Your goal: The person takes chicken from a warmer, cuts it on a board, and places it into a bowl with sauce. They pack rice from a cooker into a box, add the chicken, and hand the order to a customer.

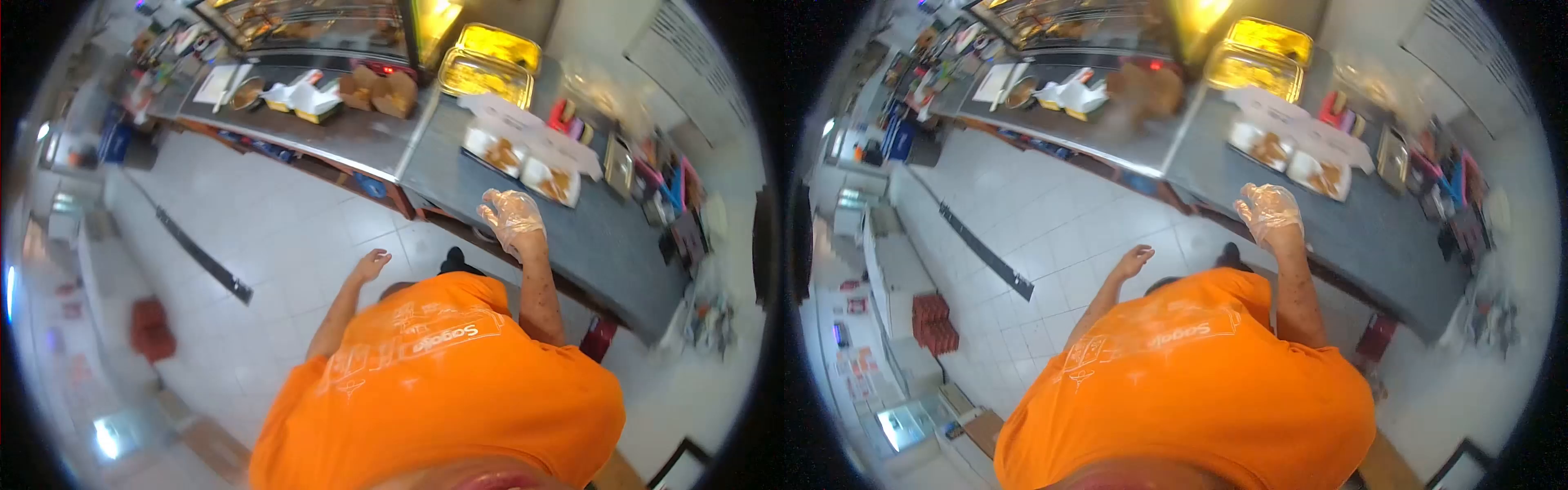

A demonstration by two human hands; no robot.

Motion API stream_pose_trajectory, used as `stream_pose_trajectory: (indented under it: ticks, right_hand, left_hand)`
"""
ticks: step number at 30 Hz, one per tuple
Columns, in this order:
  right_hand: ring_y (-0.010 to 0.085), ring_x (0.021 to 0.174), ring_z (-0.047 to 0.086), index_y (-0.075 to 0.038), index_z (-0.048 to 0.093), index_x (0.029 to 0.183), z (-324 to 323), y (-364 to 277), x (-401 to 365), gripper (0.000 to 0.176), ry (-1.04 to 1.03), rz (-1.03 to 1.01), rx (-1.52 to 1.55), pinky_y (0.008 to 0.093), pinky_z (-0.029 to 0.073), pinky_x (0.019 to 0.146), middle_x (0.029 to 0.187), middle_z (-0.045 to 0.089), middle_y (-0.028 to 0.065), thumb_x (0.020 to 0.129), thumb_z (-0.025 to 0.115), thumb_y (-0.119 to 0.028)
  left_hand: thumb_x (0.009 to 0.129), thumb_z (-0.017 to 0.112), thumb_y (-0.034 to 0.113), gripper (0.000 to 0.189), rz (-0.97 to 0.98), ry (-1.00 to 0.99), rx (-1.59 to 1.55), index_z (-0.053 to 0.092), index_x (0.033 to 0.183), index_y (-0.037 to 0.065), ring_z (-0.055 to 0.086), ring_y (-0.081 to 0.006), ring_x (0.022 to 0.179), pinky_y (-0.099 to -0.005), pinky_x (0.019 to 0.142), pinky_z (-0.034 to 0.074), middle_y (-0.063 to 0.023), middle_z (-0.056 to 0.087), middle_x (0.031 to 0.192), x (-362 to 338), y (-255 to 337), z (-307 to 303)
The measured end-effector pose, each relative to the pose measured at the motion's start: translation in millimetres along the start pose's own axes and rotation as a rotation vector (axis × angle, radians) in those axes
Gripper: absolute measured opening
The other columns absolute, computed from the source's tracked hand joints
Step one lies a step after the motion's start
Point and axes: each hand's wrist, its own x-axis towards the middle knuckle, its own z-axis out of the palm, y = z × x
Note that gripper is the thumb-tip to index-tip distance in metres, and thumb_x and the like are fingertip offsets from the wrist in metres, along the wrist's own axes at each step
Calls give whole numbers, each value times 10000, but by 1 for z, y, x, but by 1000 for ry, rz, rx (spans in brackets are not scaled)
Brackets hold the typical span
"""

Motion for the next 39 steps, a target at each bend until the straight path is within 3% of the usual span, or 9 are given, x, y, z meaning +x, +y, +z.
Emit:
stream_pose_trajectory:
  ticks: [8,13,17,20,25,30,32,35,39]
  right_hand:
    - [360,910,591,-79,623,1012,-3,-138,225,298,129,-752,134,446,461,834,898,635,156,871,568,-335]
    - [334,816,621,-40,656,912,-17,-284,308,245,98,-755,267,416,480,739,812,635,164,863,582,-268]
    - [321,810,650,-39,682,895,46,-365,386,166,229,-749,475,380,511,748,862,675,161,839,583,-160]
    - [307,844,656,-36,686,916,58,-420,418,176,162,-606,421,365,511,779,889,685,156,842,572,-147]
    - [348,975,624,-63,675,1040,103,-486,529,251,96,-357,650,406,475,883,1036,656,185,844,545,-154]
    - [309,1029,621,-58,643,1117,143,-556,642,331,-1,-246,390,386,465,926,1102,648,194,831,580,-214]
    - [332,1046,614,-96,619,1157,160,-586,674,399,-131,18,160,414,454,947,1128,630,196,815,618,-300]
    - [384,1053,602,-138,604,1176,173,-613,677,438,14,26,-64,453,453,950,1165,593,214,804,640,-368]
    - [388,1065,585,-138,631,1104,214,-619,711,338,-162,97,-79,412,504,882,1163,570,226,801,671,-283]
  left_hand:
    - [894,557,419,453,-422,441,-805,530,1251,142,597,-203,957,-369,687,488,-47,590,1191,-65,-100,-99]
    - [882,565,434,461,-619,490,-853,520,1262,176,590,-203,986,-355,670,466,-17,577,1216,-63,-184,-198]
    - [887,557,449,480,-512,500,-857,519,1266,157,589,-190,999,-336,712,464,-10,581,1204,-25,-188,-321]
    - [900,529,430,487,-413,437,-746,489,1290,141,567,-218,1068,-381,834,457,-38,558,1247,23,-185,-406]
    - [895,573,431,475,-225,391,-674,521,1241,110,591,-197,952,-343,721,474,-63,591,1138,116,-140,-522]
    - [896,583,425,441,-148,256,-664,527,1232,146,593,-172,947,-314,671,452,-46,594,1120,192,-128,-596]
    - [897,582,426,441,-164,229,-657,527,1232,144,592,-166,946,-307,669,448,-40,594,1126,205,-132,-622]
    - [899,581,428,441,-194,198,-620,529,1231,142,589,-154,929,-297,666,444,-30,598,1131,213,-139,-666]
    - [904,576,429,441,-195,127,-570,539,1226,131,578,-140,884,-286,663,442,-26,604,1121,240,-134,-709]
